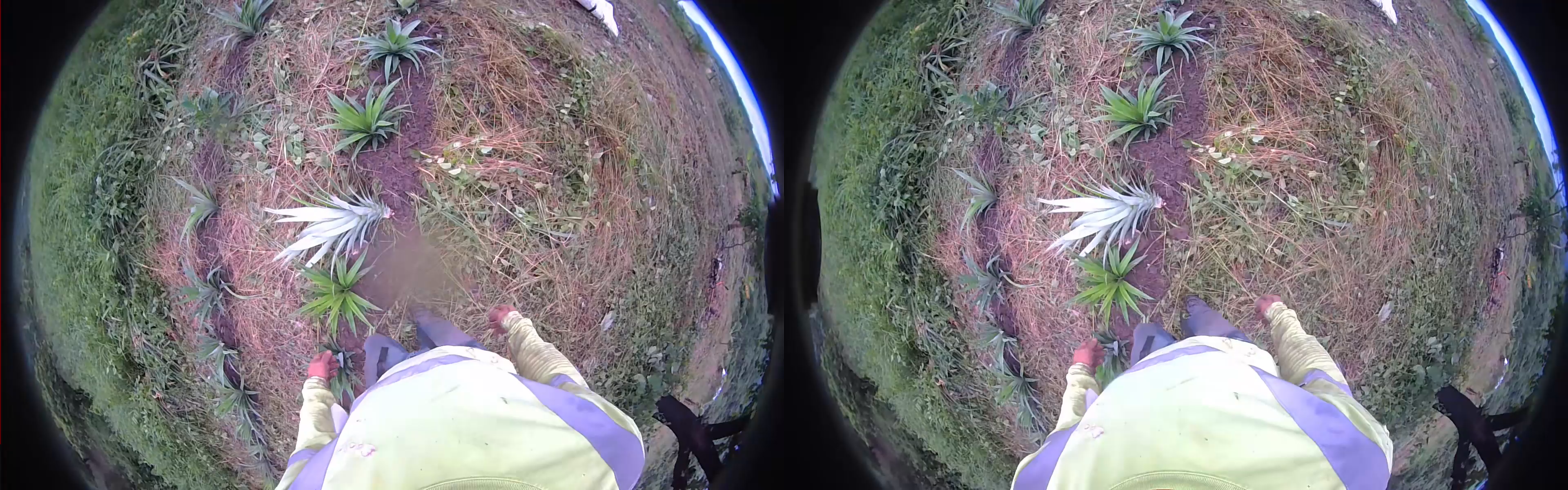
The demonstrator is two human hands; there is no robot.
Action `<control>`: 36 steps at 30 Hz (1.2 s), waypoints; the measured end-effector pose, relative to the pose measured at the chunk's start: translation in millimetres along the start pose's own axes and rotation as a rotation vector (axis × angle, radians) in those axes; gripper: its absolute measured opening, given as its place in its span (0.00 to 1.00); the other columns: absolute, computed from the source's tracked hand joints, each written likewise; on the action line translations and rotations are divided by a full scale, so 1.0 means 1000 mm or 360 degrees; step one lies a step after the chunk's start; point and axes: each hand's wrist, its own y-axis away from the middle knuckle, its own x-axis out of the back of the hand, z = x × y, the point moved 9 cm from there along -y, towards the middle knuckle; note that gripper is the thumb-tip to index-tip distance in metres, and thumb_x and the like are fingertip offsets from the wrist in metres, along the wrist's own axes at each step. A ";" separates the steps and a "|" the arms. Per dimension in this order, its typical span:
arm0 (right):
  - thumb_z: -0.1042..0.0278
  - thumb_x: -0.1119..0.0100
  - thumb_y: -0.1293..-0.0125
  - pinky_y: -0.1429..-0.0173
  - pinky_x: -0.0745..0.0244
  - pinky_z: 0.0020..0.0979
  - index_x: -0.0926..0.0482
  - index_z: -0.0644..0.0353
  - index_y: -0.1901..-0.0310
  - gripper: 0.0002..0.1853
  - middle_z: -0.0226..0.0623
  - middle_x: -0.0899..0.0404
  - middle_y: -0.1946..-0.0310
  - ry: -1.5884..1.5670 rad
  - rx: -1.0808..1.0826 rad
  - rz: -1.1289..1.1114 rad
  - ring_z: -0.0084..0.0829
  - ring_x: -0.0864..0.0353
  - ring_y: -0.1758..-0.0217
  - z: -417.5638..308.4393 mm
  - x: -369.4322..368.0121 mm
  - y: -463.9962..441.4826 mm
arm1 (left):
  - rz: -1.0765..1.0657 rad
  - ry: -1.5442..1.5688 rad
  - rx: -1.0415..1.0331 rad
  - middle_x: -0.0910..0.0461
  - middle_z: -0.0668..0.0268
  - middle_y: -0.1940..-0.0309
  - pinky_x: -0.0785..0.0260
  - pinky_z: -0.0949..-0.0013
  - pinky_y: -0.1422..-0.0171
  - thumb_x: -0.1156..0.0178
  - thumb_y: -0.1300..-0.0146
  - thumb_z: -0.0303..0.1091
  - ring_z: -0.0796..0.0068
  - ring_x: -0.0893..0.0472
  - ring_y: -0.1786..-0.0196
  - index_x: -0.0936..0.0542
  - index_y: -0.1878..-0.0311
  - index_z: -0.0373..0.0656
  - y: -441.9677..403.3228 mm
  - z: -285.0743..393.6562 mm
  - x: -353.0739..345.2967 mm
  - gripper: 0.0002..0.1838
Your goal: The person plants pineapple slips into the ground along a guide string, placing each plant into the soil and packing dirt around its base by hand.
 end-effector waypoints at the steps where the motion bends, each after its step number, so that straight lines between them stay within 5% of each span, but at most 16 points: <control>1: 0.63 0.35 0.47 0.51 0.22 0.42 0.19 0.50 0.56 0.15 0.37 0.20 0.54 0.0135 0.0257 -0.0001 0.40 0.20 0.53 -0.016 0.009 0.000 | -0.0017 0.0042 -0.0032 0.21 0.66 0.67 0.31 0.70 0.76 0.42 0.35 0.44 0.72 0.21 0.72 0.25 0.51 0.43 0.000 0.003 -0.008 0.16; 3: 0.61 0.39 0.42 0.59 0.22 0.41 0.20 0.59 0.55 0.16 0.40 0.18 0.60 0.0418 0.0741 -0.0008 0.37 0.17 0.61 -0.036 0.024 0.013 | -0.0010 0.0061 -0.0057 0.21 0.67 0.68 0.31 0.69 0.76 0.42 0.35 0.44 0.72 0.21 0.72 0.25 0.51 0.43 0.010 0.012 -0.027 0.16; 5: 0.61 0.41 0.40 0.60 0.22 0.42 0.21 0.59 0.54 0.15 0.40 0.18 0.59 0.0769 0.0760 0.0075 0.38 0.17 0.61 -0.038 0.038 0.016 | -0.0072 -0.0022 -0.0049 0.20 0.61 0.64 0.28 0.61 0.72 0.44 0.33 0.44 0.64 0.19 0.65 0.27 0.52 0.42 0.004 0.009 -0.036 0.16; 10: 0.61 0.47 0.36 0.62 0.20 0.44 0.22 0.58 0.52 0.14 0.40 0.19 0.56 0.2199 0.1072 0.0037 0.40 0.17 0.63 -0.047 0.033 0.018 | 0.0019 0.0019 0.0071 0.19 0.64 0.69 0.31 0.63 0.78 0.40 0.36 0.42 0.69 0.20 0.76 0.22 0.55 0.40 -0.018 -0.024 -0.044 0.15; 12: 0.61 0.49 0.34 0.62 0.20 0.45 0.23 0.58 0.51 0.14 0.39 0.19 0.55 0.2525 0.1231 -0.0030 0.41 0.17 0.63 -0.052 0.023 0.006 | -0.0027 -0.1087 -0.0338 0.18 0.60 0.61 0.28 0.61 0.65 0.43 0.36 0.44 0.62 0.19 0.66 0.21 0.51 0.47 -0.024 -0.009 -0.052 0.15; 14: 0.63 0.44 0.36 0.64 0.20 0.42 0.22 0.59 0.51 0.14 0.39 0.18 0.57 0.1500 0.0928 -0.0055 0.39 0.17 0.64 -0.073 0.034 -0.015 | -0.0061 -0.2191 -0.0751 0.18 0.57 0.54 0.25 0.58 0.52 0.45 0.35 0.45 0.55 0.17 0.55 0.20 0.48 0.53 -0.025 -0.002 -0.071 0.16; 15: 0.63 0.42 0.37 0.65 0.20 0.40 0.22 0.60 0.51 0.15 0.40 0.17 0.58 0.0977 0.0794 -0.0033 0.38 0.16 0.65 -0.087 0.041 -0.020 | -0.0168 -0.2206 -0.0631 0.20 0.56 0.49 0.29 0.56 0.43 0.48 0.34 0.47 0.52 0.22 0.45 0.20 0.48 0.58 -0.037 -0.006 -0.075 0.16; 17: 0.64 0.40 0.38 0.66 0.21 0.36 0.22 0.62 0.50 0.16 0.41 0.16 0.60 -0.0038 0.0440 -0.0016 0.35 0.16 0.65 -0.141 0.035 0.022 | -0.0213 -0.1914 -0.0306 0.21 0.54 0.47 0.30 0.57 0.41 0.50 0.34 0.50 0.52 0.22 0.45 0.21 0.45 0.55 -0.055 -0.003 -0.082 0.20; 21: 0.62 0.40 0.36 0.65 0.22 0.30 0.24 0.67 0.48 0.20 0.39 0.17 0.63 0.0064 0.0933 0.0053 0.29 0.18 0.69 -0.302 0.033 0.051 | -0.0233 -0.2176 -0.0534 0.20 0.55 0.49 0.31 0.61 0.40 0.49 0.34 0.52 0.56 0.21 0.46 0.22 0.43 0.47 -0.067 0.074 -0.135 0.24; 24: 0.62 0.40 0.37 0.62 0.22 0.29 0.23 0.66 0.48 0.20 0.38 0.16 0.63 0.0211 0.1035 -0.0023 0.27 0.18 0.68 -0.398 0.035 0.051 | -0.0078 0.0112 0.0167 0.20 0.62 0.67 0.27 0.62 0.66 0.43 0.35 0.43 0.64 0.19 0.67 0.25 0.50 0.41 -0.076 0.118 -0.156 0.17; 28: 0.60 0.37 0.40 0.55 0.21 0.33 0.22 0.57 0.46 0.21 0.39 0.16 0.62 0.0860 0.0832 -0.0110 0.32 0.16 0.62 -0.459 0.048 0.037 | -0.0082 0.0461 -0.0111 0.22 0.63 0.66 0.29 0.65 0.70 0.44 0.34 0.43 0.67 0.20 0.69 0.29 0.47 0.43 -0.051 0.228 -0.199 0.18; 30: 0.58 0.40 0.39 0.47 0.22 0.38 0.21 0.49 0.45 0.20 0.42 0.17 0.56 0.2740 0.2022 0.0066 0.39 0.17 0.53 -0.481 0.046 0.035 | -0.0057 0.0607 -0.0190 0.23 0.66 0.70 0.32 0.69 0.78 0.44 0.33 0.40 0.72 0.21 0.74 0.27 0.50 0.41 -0.028 0.262 -0.209 0.15; 32: 0.58 0.45 0.37 0.42 0.24 0.41 0.21 0.47 0.46 0.18 0.41 0.18 0.51 0.2932 0.1304 0.0146 0.44 0.20 0.46 -0.509 0.068 0.080 | -0.0063 0.0639 -0.0197 0.22 0.65 0.69 0.32 0.70 0.77 0.44 0.33 0.40 0.72 0.21 0.73 0.27 0.50 0.41 -0.002 0.277 -0.214 0.14; 34: 0.61 0.51 0.34 0.45 0.22 0.41 0.20 0.48 0.48 0.16 0.40 0.19 0.51 0.3049 0.1272 0.0047 0.44 0.18 0.49 -0.514 0.091 0.073 | -0.0023 0.0669 -0.0105 0.22 0.65 0.68 0.31 0.68 0.75 0.44 0.33 0.41 0.70 0.20 0.71 0.28 0.50 0.42 -0.002 0.254 -0.210 0.15; 36: 0.58 0.45 0.37 0.50 0.20 0.42 0.21 0.51 0.49 0.16 0.39 0.17 0.53 0.1863 0.1084 -0.0162 0.41 0.16 0.54 -0.507 0.119 0.042 | -0.0067 0.0748 -0.0006 0.21 0.56 0.58 0.28 0.57 0.64 0.47 0.32 0.46 0.57 0.19 0.63 0.31 0.43 0.43 -0.005 0.213 -0.201 0.21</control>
